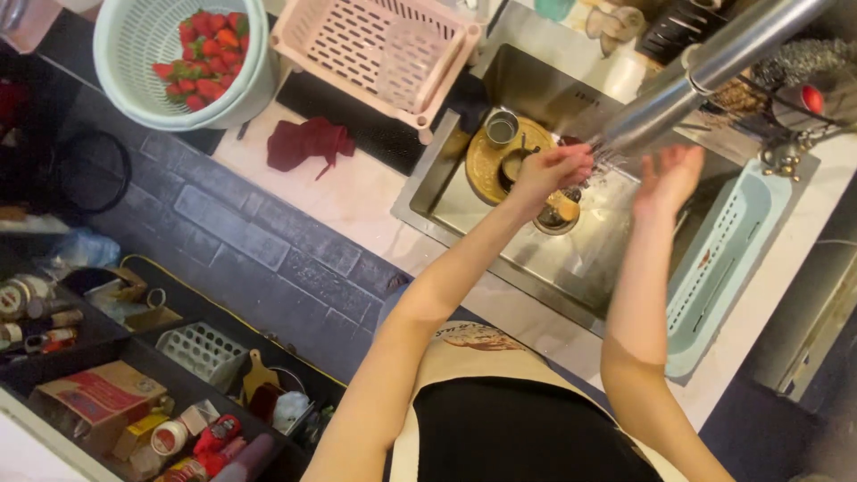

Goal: The person scoops ice from an ice well into a cup, pours milk from a plastic jug into the cup, stirs the mixture with a long spoon, and places the finished drink on a wooden serving tray. They then place a slice of cake onto a plate using tongs, set it beside the drink, and retrieve a container from a shelf near the freezer.

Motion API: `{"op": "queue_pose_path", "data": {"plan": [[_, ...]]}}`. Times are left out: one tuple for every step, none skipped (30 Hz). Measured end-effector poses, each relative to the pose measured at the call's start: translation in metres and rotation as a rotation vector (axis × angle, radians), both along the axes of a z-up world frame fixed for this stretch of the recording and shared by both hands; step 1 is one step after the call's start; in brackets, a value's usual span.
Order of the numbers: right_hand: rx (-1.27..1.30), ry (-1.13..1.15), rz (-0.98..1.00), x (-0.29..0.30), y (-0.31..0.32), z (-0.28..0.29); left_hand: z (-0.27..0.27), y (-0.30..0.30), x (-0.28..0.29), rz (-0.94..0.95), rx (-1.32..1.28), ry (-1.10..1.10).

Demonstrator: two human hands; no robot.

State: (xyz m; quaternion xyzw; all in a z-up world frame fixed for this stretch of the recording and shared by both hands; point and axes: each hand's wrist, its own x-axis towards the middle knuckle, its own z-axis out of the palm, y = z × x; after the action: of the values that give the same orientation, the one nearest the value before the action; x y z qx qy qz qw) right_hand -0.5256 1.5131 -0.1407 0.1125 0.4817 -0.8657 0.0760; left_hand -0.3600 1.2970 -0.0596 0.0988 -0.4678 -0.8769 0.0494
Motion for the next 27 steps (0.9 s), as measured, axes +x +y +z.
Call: {"op": "queue_pose_path", "data": {"plan": [[-0.037, 0.047, -0.018, -0.028, 0.025, -0.011, -0.002, 0.001, -0.005, -0.069, 0.122, -0.117], [-0.04, 0.053, 0.003, -0.037, 0.023, 0.011, 0.006, 0.002, -0.006, -0.048, 0.12, -0.109], [-0.042, 0.135, 0.224, -0.046, 0.021, 0.033, 0.014, 0.002, -0.006, -0.098, -0.074, -0.206], [-0.039, 0.217, 0.44, -0.05, 0.023, 0.053, 0.02, 0.005, -0.002, -0.154, -0.265, -0.312], [-0.041, 0.217, 0.458, -0.017, 0.019, 0.099, 0.011, 0.005, 0.001, -0.135, -0.261, -0.314], [0.243, 0.188, 0.533, 0.009, 0.01, 0.147, 0.003, 0.002, 0.003, -0.131, -0.724, -0.104], [0.529, 0.163, 0.6, 0.033, 0.001, 0.195, -0.005, -0.001, 0.006, -0.13, -1.184, 0.113], [0.526, 0.181, 0.622, 0.047, 0.014, 0.2, 0.034, -0.007, 0.021, -0.101, -1.19, 0.106], [0.773, 0.216, 0.679, 0.061, 0.026, 0.204, 0.074, -0.012, 0.037, -0.245, -1.31, 0.164], [1.025, 0.247, 0.73, 0.076, 0.043, 0.207, 0.112, -0.014, 0.057, -0.396, -1.418, 0.215], [1.027, 0.264, 0.751, 0.093, 0.048, 0.207, 0.124, -0.019, 0.067, -0.372, -1.418, 0.201], [0.911, 0.363, 0.827, 0.107, 0.051, 0.207, 0.137, -0.029, 0.077, -0.645, -0.96, 0.323], [0.79, 0.456, 0.902, 0.122, 0.054, 0.206, 0.149, -0.038, 0.089, -0.878, -0.477, 0.432], [0.784, 0.471, 0.926, 0.127, 0.041, 0.188, 0.128, -0.05, 0.103, -0.851, -0.485, 0.426], [0.497, 0.345, 0.917, 0.134, 0.029, 0.169, 0.107, -0.055, 0.116, -0.725, -0.745, 0.401], [0.219, 0.202, 0.895, 0.147, 0.02, 0.148, 0.085, -0.048, 0.134, -0.594, -0.989, 0.364], [0.22, 0.2, 0.92, 0.161, 0.005, 0.133, 0.033, -0.055, 0.159, -0.457, -1.228, 0.314], [0.46, 0.215, 0.851, 0.169, -0.011, 0.122, -0.009, -0.053, 0.169, -0.307, -1.463, 0.252], [0.696, 0.234, 0.773, 0.177, -0.028, 0.11, -0.043, -0.043, 0.157, -0.152, -1.691, 0.177], [0.701, 0.243, 0.801, 0.195, -0.042, 0.106, -0.046, -0.054, 0.197, -0.128, -1.686, 0.154], [1.013, 0.539, 0.75, 0.214, -0.057, 0.102, -0.048, -0.064, 0.238, -0.055, -1.48, 0.082], [1.308, 0.847, 0.676, 0.238, -0.07, 0.097, -0.051, -0.071, 0.284, 0.017, -1.268, 0.012], [1.305, 0.864, 0.708, 0.274, -0.106, 0.117, -0.05, -0.086, 0.333, 0.042, -1.258, -0.011], [1.174, 1.133, 0.725, 0.312, -0.14, 0.136, -0.05, -0.098, 0.382, 0.166, -1.233, -0.209], [1.017, 1.39, 0.736, 0.352, -0.175, 0.154, -0.05, -0.109, 0.432, 0.287, -1.195, -0.407], [1.007, 1.405, 0.784, 0.379, -0.205, 0.147, -0.064, -0.117, 0.47, 0.315, -1.167, -0.437], [0.826, 1.35, 0.997, 0.41, -0.233, 0.137, -0.078, -0.124, 0.511, 0.407, -1.151, -0.67]]}}
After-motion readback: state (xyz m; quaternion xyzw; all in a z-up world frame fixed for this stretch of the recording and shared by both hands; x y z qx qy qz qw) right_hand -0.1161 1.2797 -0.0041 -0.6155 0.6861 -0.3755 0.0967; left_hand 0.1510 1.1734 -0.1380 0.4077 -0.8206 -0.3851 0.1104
